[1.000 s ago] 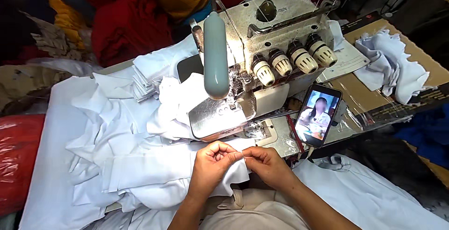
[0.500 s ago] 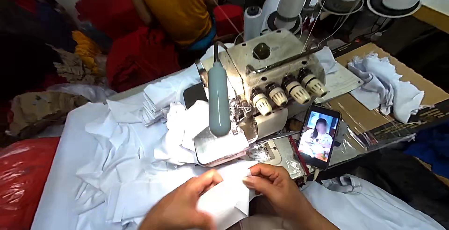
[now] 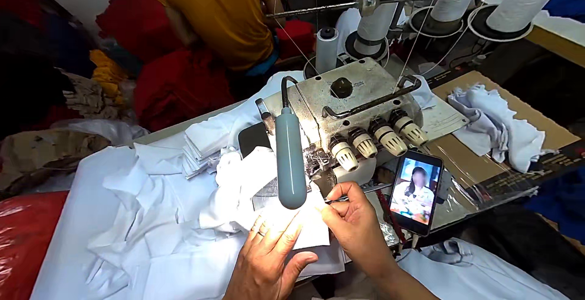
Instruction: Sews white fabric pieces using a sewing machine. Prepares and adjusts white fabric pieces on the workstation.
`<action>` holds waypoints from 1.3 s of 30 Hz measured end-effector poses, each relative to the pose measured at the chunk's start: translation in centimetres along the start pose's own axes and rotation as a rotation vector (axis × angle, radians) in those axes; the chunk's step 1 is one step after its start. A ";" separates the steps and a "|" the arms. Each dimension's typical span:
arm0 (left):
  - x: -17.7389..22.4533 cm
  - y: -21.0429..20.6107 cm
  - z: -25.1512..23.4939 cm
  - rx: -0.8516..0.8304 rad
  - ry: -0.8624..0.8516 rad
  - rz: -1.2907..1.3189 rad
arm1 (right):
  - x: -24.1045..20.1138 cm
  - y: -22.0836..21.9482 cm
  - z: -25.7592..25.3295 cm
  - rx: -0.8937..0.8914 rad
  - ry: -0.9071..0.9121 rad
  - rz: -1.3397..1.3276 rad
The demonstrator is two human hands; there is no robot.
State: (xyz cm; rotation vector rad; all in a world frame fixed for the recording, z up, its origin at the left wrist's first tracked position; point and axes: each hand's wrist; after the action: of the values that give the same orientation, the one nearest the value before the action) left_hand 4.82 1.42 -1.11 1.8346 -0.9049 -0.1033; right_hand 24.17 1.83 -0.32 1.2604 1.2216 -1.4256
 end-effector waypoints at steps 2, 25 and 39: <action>0.1 0.1 -0.2 0.003 0.023 -0.051 | -0.5 -0.1 -0.4 0.005 -0.038 0.047; 0.3 -0.6 -1.1 0.031 0.073 -0.110 | 4.6 1.9 0.8 -0.028 0.877 0.618; -4.0 0.9 -3.6 -0.102 0.074 0.015 | 4.2 1.1 -0.2 0.022 0.882 0.717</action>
State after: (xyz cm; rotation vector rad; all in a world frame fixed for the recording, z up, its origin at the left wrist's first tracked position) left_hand 3.12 6.54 -0.04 1.7259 -0.8466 -0.0704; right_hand 24.70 1.86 -4.62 2.1660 1.0729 -0.3390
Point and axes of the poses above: each hand's wrist, its own z-axis away from the middle knuckle, its own y-axis out of the back of the hand, x = y × z, and after that the axes turned 5 degrees about y, right-handed
